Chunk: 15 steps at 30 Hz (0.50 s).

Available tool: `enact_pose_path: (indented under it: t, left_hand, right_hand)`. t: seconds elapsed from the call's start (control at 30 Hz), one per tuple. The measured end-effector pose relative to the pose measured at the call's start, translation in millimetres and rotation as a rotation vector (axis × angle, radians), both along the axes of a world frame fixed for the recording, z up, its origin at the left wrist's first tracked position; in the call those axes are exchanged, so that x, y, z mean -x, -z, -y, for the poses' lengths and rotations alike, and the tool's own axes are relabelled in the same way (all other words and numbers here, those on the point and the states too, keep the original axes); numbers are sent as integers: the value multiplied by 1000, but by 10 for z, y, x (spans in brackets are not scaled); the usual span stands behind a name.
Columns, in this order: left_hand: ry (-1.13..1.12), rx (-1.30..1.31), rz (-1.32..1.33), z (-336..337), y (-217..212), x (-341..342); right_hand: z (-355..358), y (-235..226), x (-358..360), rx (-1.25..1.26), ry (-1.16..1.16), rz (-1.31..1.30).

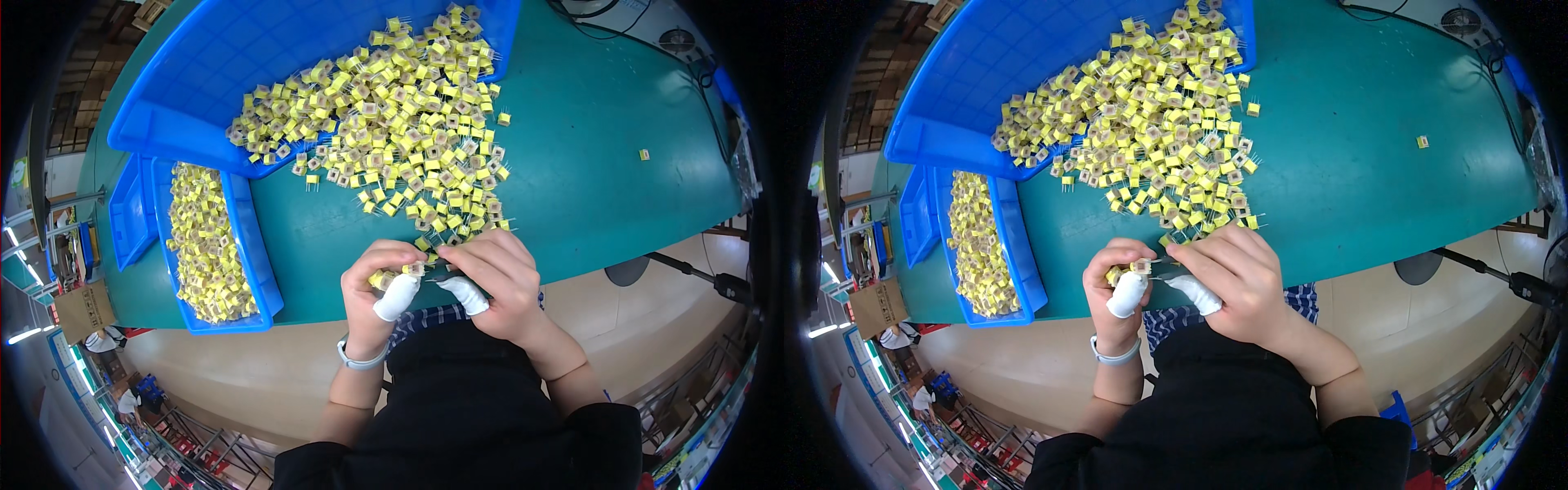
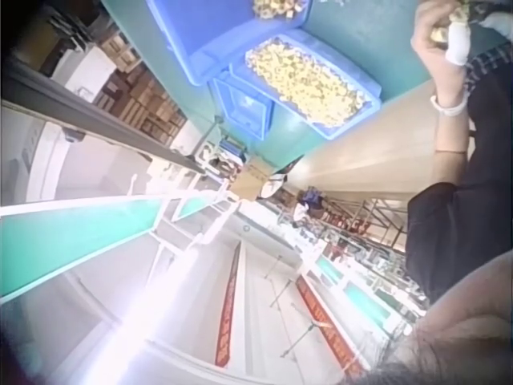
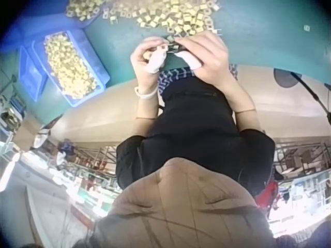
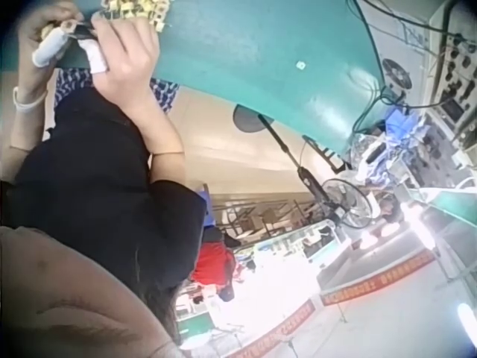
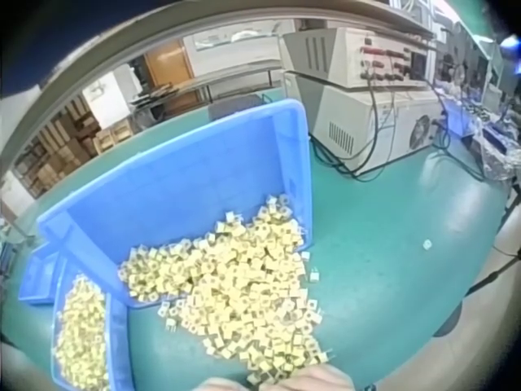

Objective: The person picks up a transformer from a pile, trims its leads using a pair of pliers, and places the finished component into a blue bin, repeating the process for several others.

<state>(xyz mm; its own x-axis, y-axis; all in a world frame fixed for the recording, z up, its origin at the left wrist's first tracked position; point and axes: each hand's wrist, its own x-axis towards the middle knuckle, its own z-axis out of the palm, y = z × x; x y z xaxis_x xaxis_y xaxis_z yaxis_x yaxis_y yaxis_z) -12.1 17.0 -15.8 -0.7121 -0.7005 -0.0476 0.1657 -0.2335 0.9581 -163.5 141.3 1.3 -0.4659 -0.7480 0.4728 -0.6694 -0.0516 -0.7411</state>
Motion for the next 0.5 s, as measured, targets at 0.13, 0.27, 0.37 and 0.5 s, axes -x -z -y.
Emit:
enact_pose_path:
  t: [0.13, 0.27, 0.37, 0.5]
  left_hand:
    - [-7, -36, -31, 1, 2, -14]
    - [5, 9, -3, -6, 3, -9]
    - [7, 20, -3, -5, 14, -12]
    - [32, 77, 23, -20, 32, -2]
  right_hand:
    - [-3, -13, 1, 1, 19, 18]
    - [11, -7, 7, -11, 6, 11]
    - [15, 0, 7, -2, 3, -14]
    - [12, 2, -2, 4, -1, -31]
